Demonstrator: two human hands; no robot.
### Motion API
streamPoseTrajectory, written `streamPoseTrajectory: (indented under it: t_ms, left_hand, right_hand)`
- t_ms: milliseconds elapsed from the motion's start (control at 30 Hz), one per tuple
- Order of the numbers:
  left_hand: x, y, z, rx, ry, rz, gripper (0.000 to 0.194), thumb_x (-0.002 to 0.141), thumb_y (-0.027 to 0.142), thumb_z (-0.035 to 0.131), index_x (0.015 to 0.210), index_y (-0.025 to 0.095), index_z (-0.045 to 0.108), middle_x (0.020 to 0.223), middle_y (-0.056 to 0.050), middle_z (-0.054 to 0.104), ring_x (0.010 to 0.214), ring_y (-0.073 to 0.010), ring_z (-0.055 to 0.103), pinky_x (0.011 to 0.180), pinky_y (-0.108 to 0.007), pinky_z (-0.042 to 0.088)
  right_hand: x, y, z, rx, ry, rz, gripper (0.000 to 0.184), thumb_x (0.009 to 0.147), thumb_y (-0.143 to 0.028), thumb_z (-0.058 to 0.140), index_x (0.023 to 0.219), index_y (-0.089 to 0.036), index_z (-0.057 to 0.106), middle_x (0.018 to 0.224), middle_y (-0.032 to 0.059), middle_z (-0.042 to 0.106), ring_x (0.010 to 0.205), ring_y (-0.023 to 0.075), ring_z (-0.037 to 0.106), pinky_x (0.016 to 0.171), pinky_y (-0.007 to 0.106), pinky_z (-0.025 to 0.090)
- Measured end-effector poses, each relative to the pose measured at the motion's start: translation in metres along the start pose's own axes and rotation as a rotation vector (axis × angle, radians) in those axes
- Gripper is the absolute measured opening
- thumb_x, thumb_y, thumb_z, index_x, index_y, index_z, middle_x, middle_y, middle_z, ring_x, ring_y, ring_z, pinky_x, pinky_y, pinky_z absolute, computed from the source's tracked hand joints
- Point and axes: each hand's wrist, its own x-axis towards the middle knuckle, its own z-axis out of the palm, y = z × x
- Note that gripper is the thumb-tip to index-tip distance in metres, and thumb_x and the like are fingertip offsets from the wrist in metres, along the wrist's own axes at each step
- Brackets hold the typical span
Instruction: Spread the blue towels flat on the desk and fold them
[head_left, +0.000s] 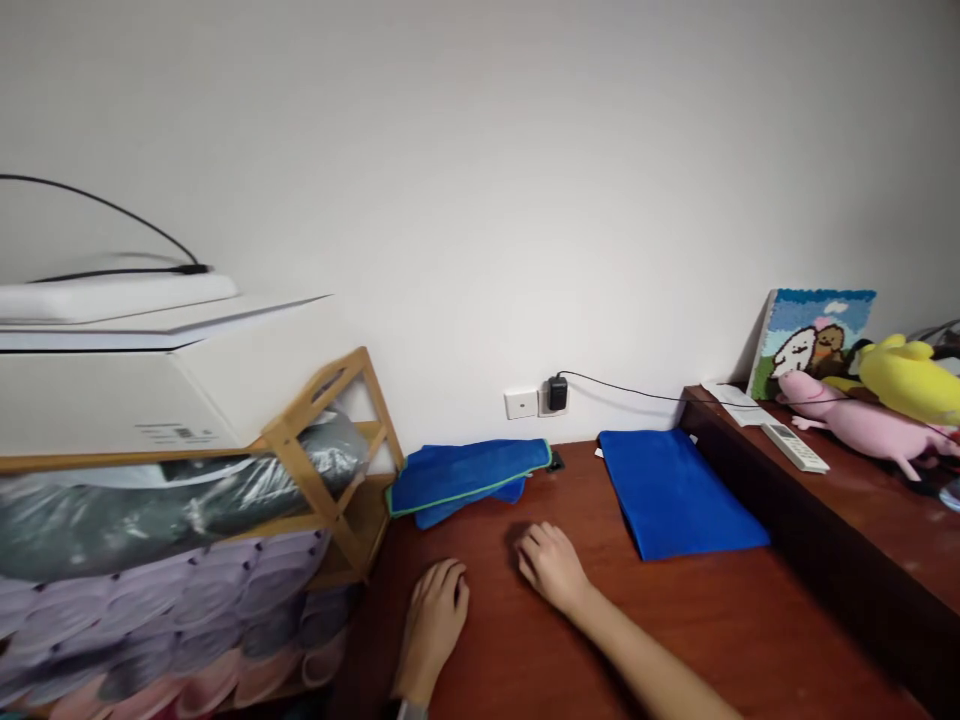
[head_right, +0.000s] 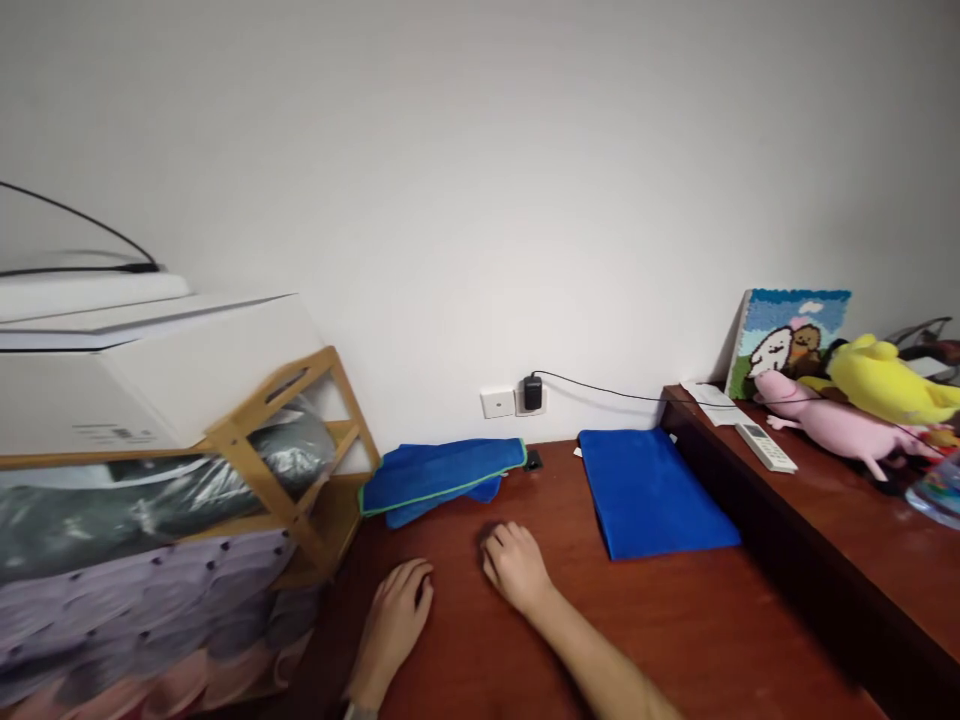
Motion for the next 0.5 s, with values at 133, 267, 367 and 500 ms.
streamPoseTrajectory:
  t_ms: [133,267,367,500]
  left_hand:
    - [-0.001,0.004,0.005,-0.002,0.028,0.023,0.029,0.094,0.021,0.049,0.103,0.025,0.077,0.108,-0.009,0.081,0.106,-0.0275,0.074,0.096,-0.045,0.058]
    - [-0.004,0.001,0.007,-0.005,0.039,0.019,0.028,0.094,0.016,0.051,0.102,0.026,0.076,0.106,-0.007,0.079,0.108,-0.0269,0.072,0.098,-0.043,0.054]
    - [-0.007,0.003,0.006,-0.008,0.023,-0.007,0.028,0.094,0.014,0.051,0.103,0.025,0.075,0.109,-0.007,0.078,0.111,-0.0264,0.070,0.099,-0.043,0.052]
    - [-0.008,0.008,0.005,-0.013,0.003,-0.035,0.028,0.095,0.014,0.050,0.103,0.025,0.075,0.112,-0.008,0.078,0.112,-0.0264,0.069,0.100,-0.045,0.051]
  right_hand:
    - [0.105,-0.029,0.008,-0.106,-0.067,-0.096,0.015,0.106,-0.027,0.059,0.114,-0.022,0.070,0.113,0.0091,0.070,0.107,0.0264,0.060,0.088,0.035,0.046]
    - [0.167,-0.047,0.031,-0.124,-0.168,-0.105,0.019,0.105,-0.028,0.060,0.119,-0.018,0.069,0.124,0.0131,0.068,0.114,0.0281,0.057,0.095,0.039,0.046]
    - [0.180,-0.050,0.045,-0.059,-0.212,-0.076,0.019,0.108,-0.021,0.052,0.111,-0.017,0.070,0.123,0.0141,0.070,0.117,0.0269,0.057,0.100,0.040,0.044]
    - [0.183,-0.052,0.047,0.008,-0.206,0.013,0.022,0.109,-0.024,0.049,0.109,-0.018,0.070,0.121,0.0143,0.071,0.116,0.0267,0.060,0.100,0.039,0.044]
